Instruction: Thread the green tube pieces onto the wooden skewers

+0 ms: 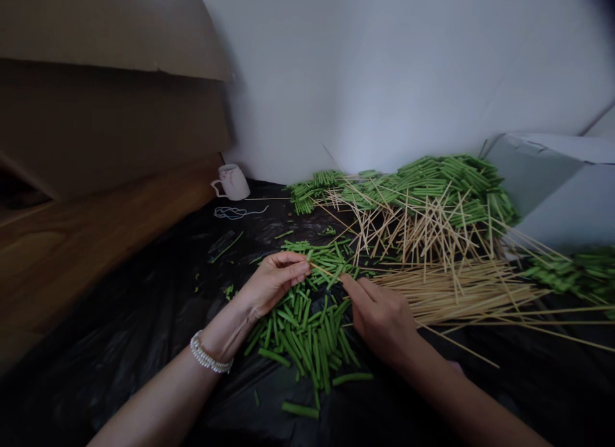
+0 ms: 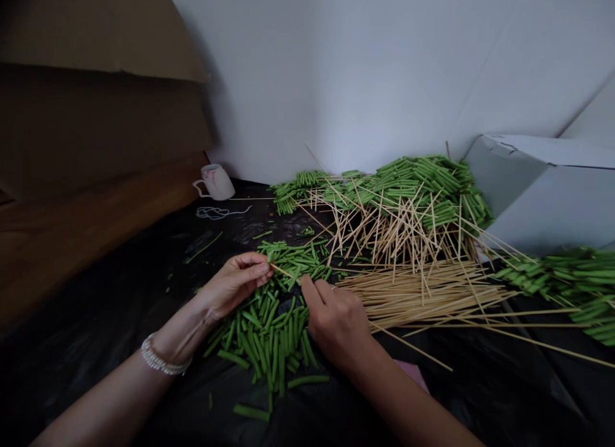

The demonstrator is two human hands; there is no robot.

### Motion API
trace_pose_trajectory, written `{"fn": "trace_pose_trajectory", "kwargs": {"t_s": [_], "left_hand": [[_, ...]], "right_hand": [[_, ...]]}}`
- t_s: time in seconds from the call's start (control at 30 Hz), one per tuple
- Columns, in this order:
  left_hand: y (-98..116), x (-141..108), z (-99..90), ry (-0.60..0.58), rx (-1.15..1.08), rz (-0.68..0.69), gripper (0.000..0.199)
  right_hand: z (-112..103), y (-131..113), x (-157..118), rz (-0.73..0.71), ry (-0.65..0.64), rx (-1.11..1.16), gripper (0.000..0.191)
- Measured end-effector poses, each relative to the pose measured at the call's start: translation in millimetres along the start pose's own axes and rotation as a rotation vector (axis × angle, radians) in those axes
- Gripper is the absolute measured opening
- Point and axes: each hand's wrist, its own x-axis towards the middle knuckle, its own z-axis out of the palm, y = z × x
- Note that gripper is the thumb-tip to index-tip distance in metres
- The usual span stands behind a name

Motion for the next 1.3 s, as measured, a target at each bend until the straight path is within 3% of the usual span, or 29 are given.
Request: {"fn": "trace_pose_trajectory", "kwargs": {"t_s": [0.17,0.3,0.47,0.6,0.7,0.77,0.9,1.03,1.1,1.2,1.3], "left_hand": [[-4.8,-3.4,5.3,-0.011,0.075,-0.007,0.022],[-14.3,-6.9,12.8,-0.092,0.211,0.009,0.020],[-11.4,-9.0,12.7,-0.105,0.308,0.109,0.019],[4.6,-7.3,4.6,0.033,0.475,0.293,0.023],[9.5,-4.9,0.1,0.112,0.677,0.446,0.020],[6.7,-4.2,-0.5,0.047,0.883,0.544,0.017],[-6.8,-6.0,0.9,-0.243,1.391,0.708,0.028],[-19.8,-5.8,0.2,-0.408,1.696,0.692,0.054],[-24.3,-3.3,-0.6,-0.413,1.736,0.693,0.052],[-28.1,0.4,-0.9,-0.324,1.732,0.716,0.033],[-27.0,1.2,-0.2,-0.269,1.699,0.726,0.018]], "right_hand": [[1.9,-3.5,-1.2,-0.007,-0.010,0.009,0.034],[3.1,-9.3,0.1,-0.046,0.003,0.005,0.031],[1.7,-4.4,1.7,-0.038,-0.002,-0.022,0.033],[0.7,10.9,2.3,0.029,0.006,-0.070,0.033],[1.7,18.3,2.8,0.064,-0.062,-0.155,0.032],[2.6,19.2,3.3,0.092,-0.178,-0.220,0.030],[2.9,17.0,5.7,0.176,-0.411,-0.278,0.020],[0.9,16.0,9.6,0.236,-0.493,-0.256,0.021],[-0.1,15.7,10.9,0.235,-0.517,-0.239,0.023],[0.0,15.2,10.6,0.223,-0.511,-0.226,0.028],[1.2,15.8,7.6,0.199,-0.400,-0.207,0.030]]}}
